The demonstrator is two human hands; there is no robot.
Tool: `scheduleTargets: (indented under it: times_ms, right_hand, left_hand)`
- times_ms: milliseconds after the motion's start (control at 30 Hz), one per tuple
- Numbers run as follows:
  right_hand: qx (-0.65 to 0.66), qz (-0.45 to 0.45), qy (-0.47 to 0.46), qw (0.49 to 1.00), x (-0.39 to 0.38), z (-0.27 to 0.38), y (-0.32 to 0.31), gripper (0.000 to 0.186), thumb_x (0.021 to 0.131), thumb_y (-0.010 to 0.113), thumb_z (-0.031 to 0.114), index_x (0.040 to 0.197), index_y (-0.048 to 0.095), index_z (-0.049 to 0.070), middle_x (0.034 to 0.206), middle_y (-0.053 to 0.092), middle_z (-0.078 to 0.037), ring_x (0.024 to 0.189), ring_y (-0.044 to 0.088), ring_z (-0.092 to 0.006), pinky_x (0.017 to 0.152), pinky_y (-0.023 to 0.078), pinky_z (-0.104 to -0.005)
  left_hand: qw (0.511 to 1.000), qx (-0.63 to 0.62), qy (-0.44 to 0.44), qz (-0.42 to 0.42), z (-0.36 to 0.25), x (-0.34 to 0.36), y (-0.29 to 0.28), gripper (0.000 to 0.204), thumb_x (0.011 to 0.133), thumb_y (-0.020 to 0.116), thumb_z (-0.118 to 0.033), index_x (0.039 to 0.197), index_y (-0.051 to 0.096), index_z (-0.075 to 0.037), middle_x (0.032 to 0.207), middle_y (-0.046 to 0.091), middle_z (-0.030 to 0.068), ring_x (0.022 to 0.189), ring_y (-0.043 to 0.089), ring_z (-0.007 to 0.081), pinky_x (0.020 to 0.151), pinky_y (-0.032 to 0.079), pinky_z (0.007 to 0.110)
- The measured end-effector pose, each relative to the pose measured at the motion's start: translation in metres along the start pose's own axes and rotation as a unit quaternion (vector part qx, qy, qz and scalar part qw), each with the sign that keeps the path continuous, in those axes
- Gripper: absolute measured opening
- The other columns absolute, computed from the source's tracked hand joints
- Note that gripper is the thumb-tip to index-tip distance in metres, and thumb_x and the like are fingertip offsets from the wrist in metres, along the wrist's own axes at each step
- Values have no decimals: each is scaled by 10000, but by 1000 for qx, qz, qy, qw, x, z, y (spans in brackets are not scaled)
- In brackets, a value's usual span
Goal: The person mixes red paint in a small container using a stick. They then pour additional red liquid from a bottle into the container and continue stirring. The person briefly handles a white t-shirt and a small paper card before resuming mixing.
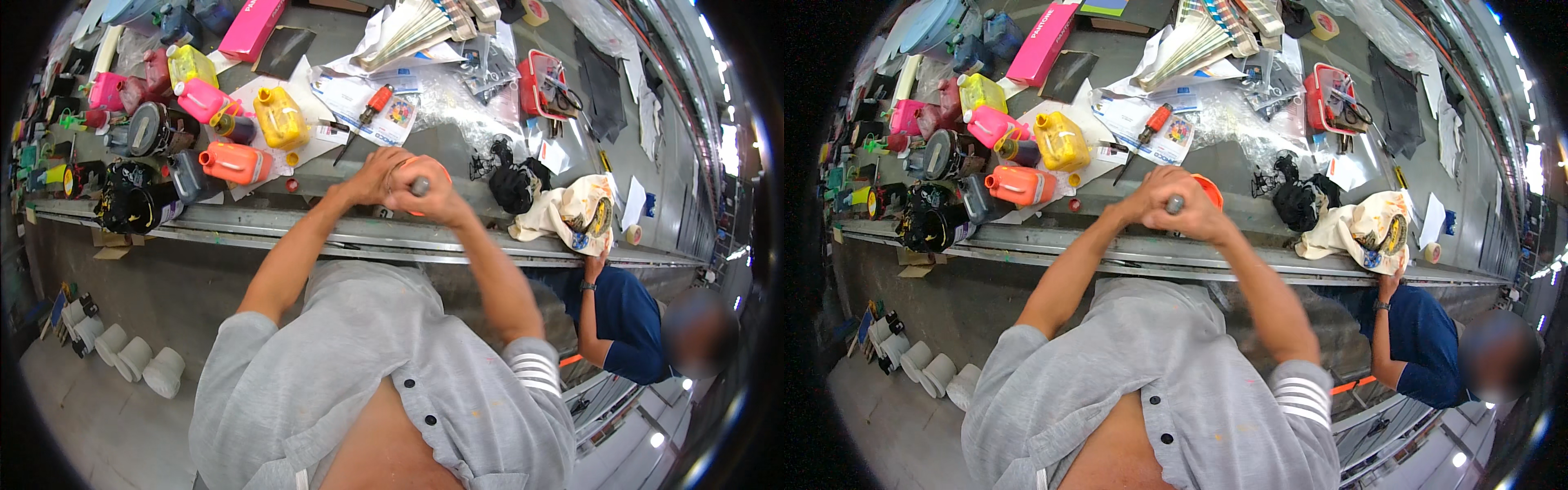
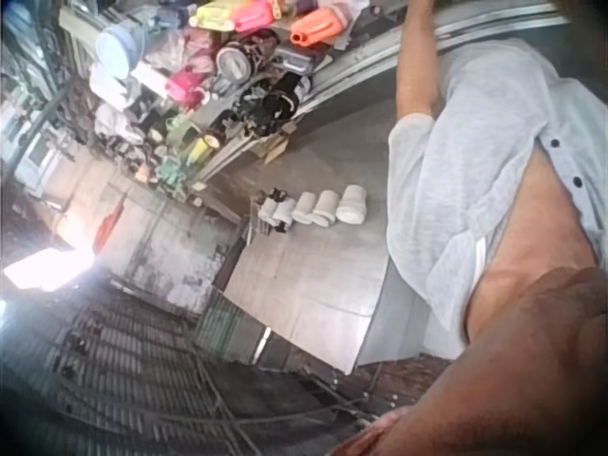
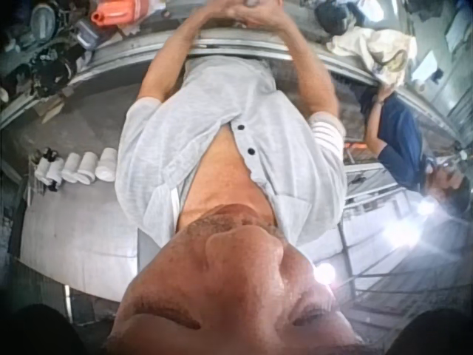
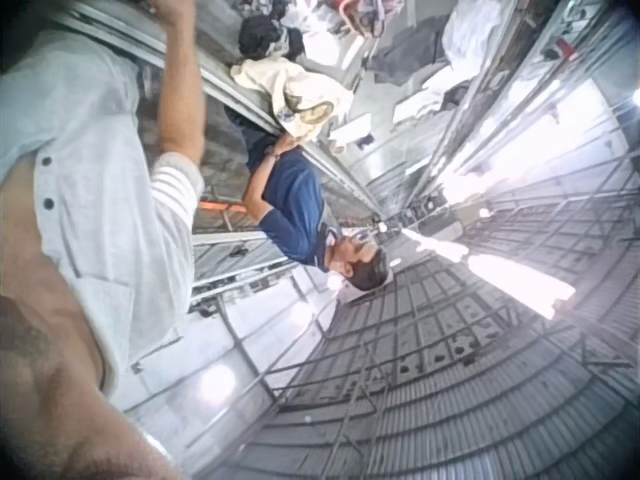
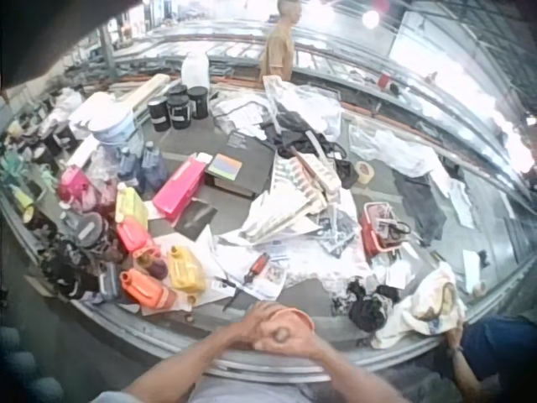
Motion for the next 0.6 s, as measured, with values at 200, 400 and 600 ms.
scheduleTargets:
  times_ms: [200,400,600]
  right_hand:
    - [308,-85,75,945,-5,41,-73,259,747,623,14,556,454,61,507,421,-30,453,427,-124,450,359,-304]
    - [85,34,45,995,-10,-30,11,155,749,685,80,645,582,28,578,526,-32,561,508,-124,507,403,-290]
    - [154,105,207,960,12,10,-46,170,739,674,44,595,584,35,576,516,-16,523,478,-87,491,375,-246]
  left_hand:
    - [985,-117,-116,-47,-11,-20,-16,1041,526,902,-151,1422,379,-65,1388,474,128,1316,410,284,1113,312,391]
    - [936,-177,-101,-288,-38,-35,53,1063,476,907,-161,1387,378,-22,1375,443,183,1284,418,354,1096,321,417]
    - [969,-57,-88,-221,-16,-22,37,945,459,908,-188,1292,479,-68,1276,532,141,1222,470,334,1040,369,427]
Point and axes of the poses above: each hand's wrist, its own x-axis towards the middle knuckle, its own y-axis out of the palm, z = x × y, the point moved 1 cm from there along x, towards the middle knuckle
